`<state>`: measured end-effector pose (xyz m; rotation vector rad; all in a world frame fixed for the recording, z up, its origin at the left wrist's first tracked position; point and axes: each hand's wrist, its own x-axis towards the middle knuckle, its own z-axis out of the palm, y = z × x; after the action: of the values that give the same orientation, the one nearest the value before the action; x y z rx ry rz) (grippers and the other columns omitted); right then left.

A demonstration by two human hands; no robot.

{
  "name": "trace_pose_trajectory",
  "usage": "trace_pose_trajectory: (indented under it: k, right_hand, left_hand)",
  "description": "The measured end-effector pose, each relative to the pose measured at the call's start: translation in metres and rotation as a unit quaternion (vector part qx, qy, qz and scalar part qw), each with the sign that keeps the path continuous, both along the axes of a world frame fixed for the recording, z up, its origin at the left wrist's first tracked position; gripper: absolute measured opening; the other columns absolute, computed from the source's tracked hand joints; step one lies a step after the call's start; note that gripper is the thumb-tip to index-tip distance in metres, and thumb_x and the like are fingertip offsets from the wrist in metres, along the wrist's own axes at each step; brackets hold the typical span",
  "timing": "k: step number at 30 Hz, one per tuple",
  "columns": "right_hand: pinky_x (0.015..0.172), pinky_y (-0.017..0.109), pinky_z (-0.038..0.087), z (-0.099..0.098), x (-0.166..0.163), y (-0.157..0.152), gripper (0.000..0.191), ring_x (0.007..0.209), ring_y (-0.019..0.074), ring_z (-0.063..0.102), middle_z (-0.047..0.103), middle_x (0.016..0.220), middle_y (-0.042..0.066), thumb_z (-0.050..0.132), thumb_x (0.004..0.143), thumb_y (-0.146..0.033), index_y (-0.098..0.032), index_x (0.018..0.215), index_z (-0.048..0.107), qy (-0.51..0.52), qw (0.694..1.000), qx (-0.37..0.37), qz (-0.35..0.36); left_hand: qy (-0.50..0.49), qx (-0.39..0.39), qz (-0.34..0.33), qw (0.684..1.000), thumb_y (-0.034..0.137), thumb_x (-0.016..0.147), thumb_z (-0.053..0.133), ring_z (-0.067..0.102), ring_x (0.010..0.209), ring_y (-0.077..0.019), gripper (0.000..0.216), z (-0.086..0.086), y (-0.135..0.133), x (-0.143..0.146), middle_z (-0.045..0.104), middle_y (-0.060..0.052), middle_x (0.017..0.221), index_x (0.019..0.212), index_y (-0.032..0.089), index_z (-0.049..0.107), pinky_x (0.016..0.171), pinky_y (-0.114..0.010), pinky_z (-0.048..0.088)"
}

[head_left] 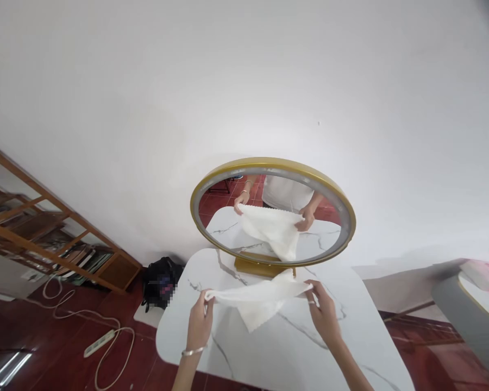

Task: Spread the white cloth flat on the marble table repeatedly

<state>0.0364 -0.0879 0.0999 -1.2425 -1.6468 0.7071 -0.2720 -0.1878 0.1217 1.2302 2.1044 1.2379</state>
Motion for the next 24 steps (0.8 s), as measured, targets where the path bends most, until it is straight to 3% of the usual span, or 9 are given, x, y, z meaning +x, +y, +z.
trace_pose_trajectory:
  k: [4,7,12,15,19,21,24]
  right_hand:
    - [0.054,0.022,0.047,0.016,0.034,-0.047,0.024,0.066,0.0160,0.062,0.066,0.078,0.003,0.040,0.091,-0.040,-0.022,0.097,0.055,-0.024,0.999,0.030,-0.005]
    - [0.058,0.022,0.048,0.033,0.054,-0.084,0.023,0.066,0.0156,0.062,0.066,0.079,0.003,0.043,0.090,-0.040,-0.022,0.099,0.056,-0.030,0.997,0.041,-0.053]
    - [0.056,0.022,0.043,0.087,0.067,-0.123,0.030,0.064,0.0145,0.053,0.059,0.077,0.003,0.049,0.086,-0.047,-0.021,0.092,0.061,-0.050,0.972,0.102,-0.207]
    - [0.049,0.020,0.037,0.100,0.076,-0.119,0.033,0.055,0.0117,0.046,0.053,0.064,-0.001,0.051,0.084,-0.051,-0.020,0.085,0.062,-0.071,0.957,0.077,-0.270]
    - [0.048,0.020,0.039,0.071,0.101,-0.078,0.036,0.048,0.0098,0.050,0.059,0.063,-0.001,0.054,0.079,-0.053,-0.019,0.082,0.062,-0.077,0.960,0.005,-0.271]
    - [0.050,0.022,0.044,0.046,0.113,-0.047,0.038,0.049,0.0116,0.056,0.066,0.074,0.004,0.051,0.080,-0.052,-0.016,0.085,0.062,-0.076,0.963,-0.025,-0.259]
    - [0.054,0.027,0.049,0.002,0.117,-0.008,0.044,0.058,0.0171,0.064,0.068,0.083,0.011,0.038,0.085,-0.048,-0.012,0.097,0.061,-0.093,0.966,-0.044,-0.237]
  left_hand:
    - [0.002,0.019,-0.020,1.000,0.060,0.083,0.043,0.063,0.071,-0.0206,0.043,0.014,-0.045,0.024,0.067,-0.003,0.079,0.092,0.022,0.061,0.066,-0.030,0.051]
    - [-0.030,0.051,-0.020,0.998,0.059,0.084,0.044,0.061,0.067,-0.0183,0.045,0.027,-0.064,0.038,0.066,-0.002,0.075,0.098,0.020,0.062,0.061,-0.025,0.049]
    - [-0.066,0.109,-0.059,0.990,0.056,0.083,0.050,0.060,0.077,-0.0186,0.044,0.070,-0.065,0.052,0.066,-0.005,0.085,0.099,0.017,0.062,0.067,-0.024,0.048]
    - [-0.068,0.096,-0.108,0.987,0.055,0.083,0.051,0.055,0.068,-0.0146,0.040,0.082,-0.052,0.059,0.061,-0.002,0.078,0.096,0.018,0.060,0.057,-0.020,0.044]
    - [0.032,0.054,-0.145,0.987,0.048,0.087,0.044,0.050,0.059,-0.0114,0.032,0.064,-0.004,0.076,0.054,0.002,0.068,0.085,0.019,0.058,0.051,-0.019,0.039]
    - [0.120,0.025,-0.141,0.982,0.039,0.089,0.040,0.054,0.064,-0.0135,0.027,0.043,0.031,0.090,0.056,0.001,0.069,0.085,0.019,0.058,0.059,-0.022,0.043]
    - [0.154,-0.016,-0.136,0.978,0.024,0.086,0.038,0.061,0.080,-0.0201,0.026,0.000,0.073,0.121,0.065,-0.007,0.084,0.099,0.016,0.059,0.073,-0.031,0.048]
